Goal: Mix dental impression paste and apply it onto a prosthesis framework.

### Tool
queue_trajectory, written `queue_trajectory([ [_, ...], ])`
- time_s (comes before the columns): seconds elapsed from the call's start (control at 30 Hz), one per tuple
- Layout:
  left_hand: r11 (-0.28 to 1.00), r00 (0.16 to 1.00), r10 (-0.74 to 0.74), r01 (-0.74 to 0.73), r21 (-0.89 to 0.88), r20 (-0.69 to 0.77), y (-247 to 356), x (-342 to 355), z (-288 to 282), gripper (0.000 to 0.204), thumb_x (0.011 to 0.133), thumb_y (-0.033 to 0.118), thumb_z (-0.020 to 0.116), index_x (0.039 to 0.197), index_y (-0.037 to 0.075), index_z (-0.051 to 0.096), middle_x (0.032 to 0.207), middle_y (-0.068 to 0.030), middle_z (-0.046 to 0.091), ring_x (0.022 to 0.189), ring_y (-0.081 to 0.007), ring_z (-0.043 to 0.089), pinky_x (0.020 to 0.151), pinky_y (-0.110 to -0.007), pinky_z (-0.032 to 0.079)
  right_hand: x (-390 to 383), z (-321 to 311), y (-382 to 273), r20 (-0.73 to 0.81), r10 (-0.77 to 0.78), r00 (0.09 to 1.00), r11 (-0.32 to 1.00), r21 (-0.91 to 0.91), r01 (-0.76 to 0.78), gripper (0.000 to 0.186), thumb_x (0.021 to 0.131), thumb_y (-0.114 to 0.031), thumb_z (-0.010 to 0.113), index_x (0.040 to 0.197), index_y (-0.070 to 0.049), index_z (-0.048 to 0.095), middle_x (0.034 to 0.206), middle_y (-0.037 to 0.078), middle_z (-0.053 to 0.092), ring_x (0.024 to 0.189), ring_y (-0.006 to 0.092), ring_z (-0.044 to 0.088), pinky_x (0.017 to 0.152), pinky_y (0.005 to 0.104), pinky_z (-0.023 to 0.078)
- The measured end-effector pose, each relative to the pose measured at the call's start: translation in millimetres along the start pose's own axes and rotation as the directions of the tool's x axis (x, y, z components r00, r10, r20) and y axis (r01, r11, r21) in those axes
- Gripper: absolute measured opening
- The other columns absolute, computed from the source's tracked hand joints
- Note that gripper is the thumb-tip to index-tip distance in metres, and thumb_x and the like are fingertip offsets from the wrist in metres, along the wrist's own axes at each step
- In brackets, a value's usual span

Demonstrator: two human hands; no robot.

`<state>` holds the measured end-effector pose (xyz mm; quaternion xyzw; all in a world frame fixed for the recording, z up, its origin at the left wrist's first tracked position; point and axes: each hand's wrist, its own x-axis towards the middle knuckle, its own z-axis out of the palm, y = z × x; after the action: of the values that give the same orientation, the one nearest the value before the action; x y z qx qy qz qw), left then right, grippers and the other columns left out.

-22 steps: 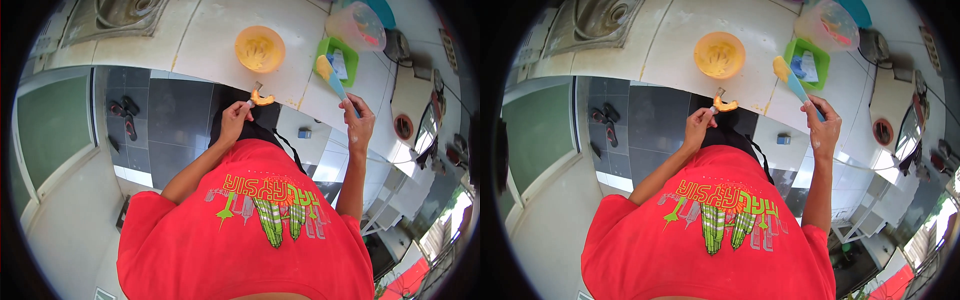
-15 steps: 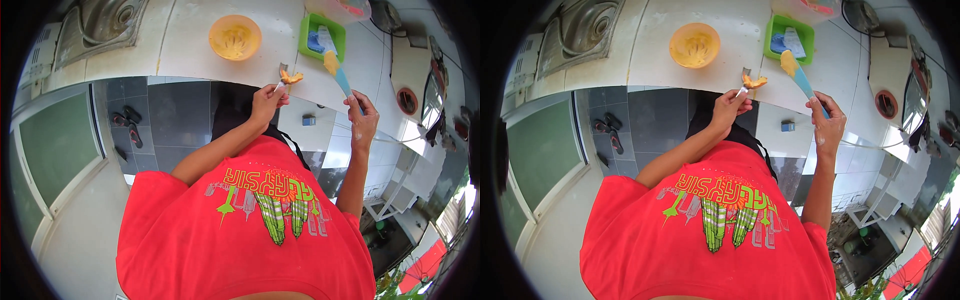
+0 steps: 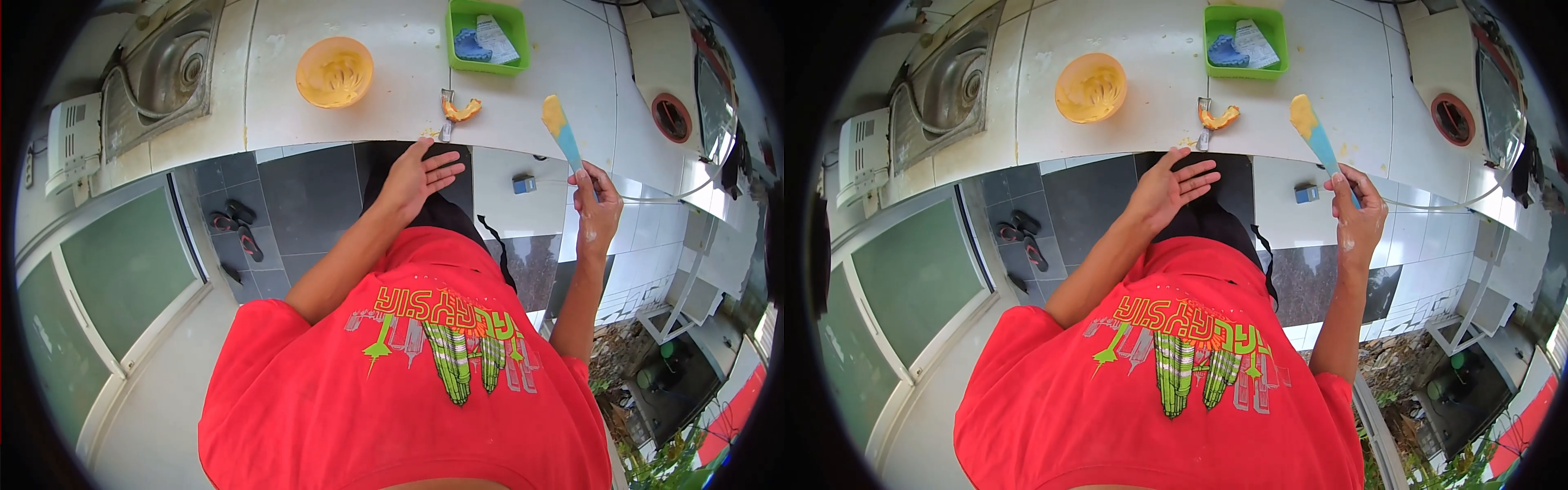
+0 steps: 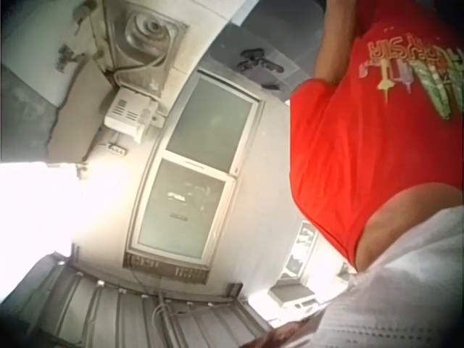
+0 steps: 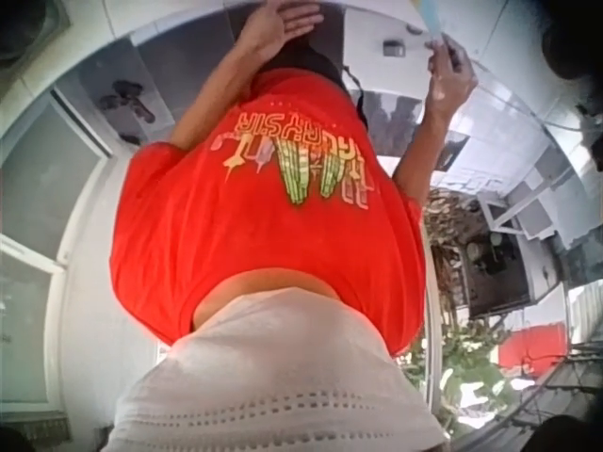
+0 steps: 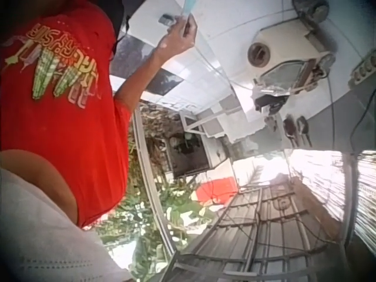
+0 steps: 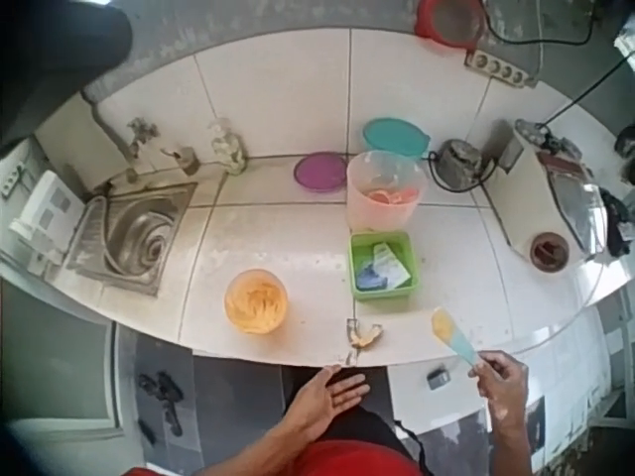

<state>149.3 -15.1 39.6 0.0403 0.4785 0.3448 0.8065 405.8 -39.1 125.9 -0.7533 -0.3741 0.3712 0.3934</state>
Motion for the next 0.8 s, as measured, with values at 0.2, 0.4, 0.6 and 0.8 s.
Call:
queue_trajectory([
  [0.2,0.819,0.976,0.058,0.075,-0.568,0.212,59,20,-57,0.066,0.099,0.051,0.028,0.131,-0.005,0.041,0.135,-0.0248,0.046,0.125,-0.0344,0.046,0.107,-0.046,0.037,-10,-6,6,0.038,0.070,0.997,0.943,0.324,-0.079,0.028,0.091,-0.017,0.063,0.112,0.003,0.061,0.077,0.006,0.064,0.055,0.0061,0.047,0.049,0.0185,0.035],
  [0.4,0.739,0.966,0.116,0.072,-0.670,0.232,113,55,-86,0.059,0.093,0.047,0.045,0.132,0.003,0.044,0.128,-0.0238,0.048,0.126,-0.0407,0.043,0.105,-0.053,0.038,-36,7,-23,0.105,0.060,0.993,0.891,0.443,-0.101,0.028,0.092,-0.018,0.062,0.111,0.002,0.059,0.078,0.008,0.065,0.053,0.0071,0.050,0.047,0.0177,0.035],
  [0.6,0.807,0.875,0.275,0.014,-0.590,0.397,120,48,-80,0.056,0.089,0.040,0.050,0.133,0.006,0.045,0.136,-0.0141,0.047,0.127,-0.0357,0.043,0.104,-0.051,0.039,-53,54,-65,0.208,-0.029,0.978,0.964,0.266,-0.028,0.022,0.093,-0.014,0.057,0.109,0.000,0.060,0.077,0.007,0.065,0.053,0.0073,0.050,0.045,0.0196,0.036],
  [0.8,0.861,0.882,0.168,0.086,-0.501,0.440,140,-5,-63,0.051,0.087,0.038,0.053,0.130,0.010,0.051,0.132,-0.0112,0.052,0.123,-0.0296,0.048,0.104,-0.048,0.039,-53,139,-99,0.297,-0.484,0.823,0.741,-0.361,0.566,0.027,0.087,-0.005,0.060,0.112,-0.012,0.068,0.080,0.007,0.064,0.065,0.0167,0.060,0.059,0.0306,0.048],
])
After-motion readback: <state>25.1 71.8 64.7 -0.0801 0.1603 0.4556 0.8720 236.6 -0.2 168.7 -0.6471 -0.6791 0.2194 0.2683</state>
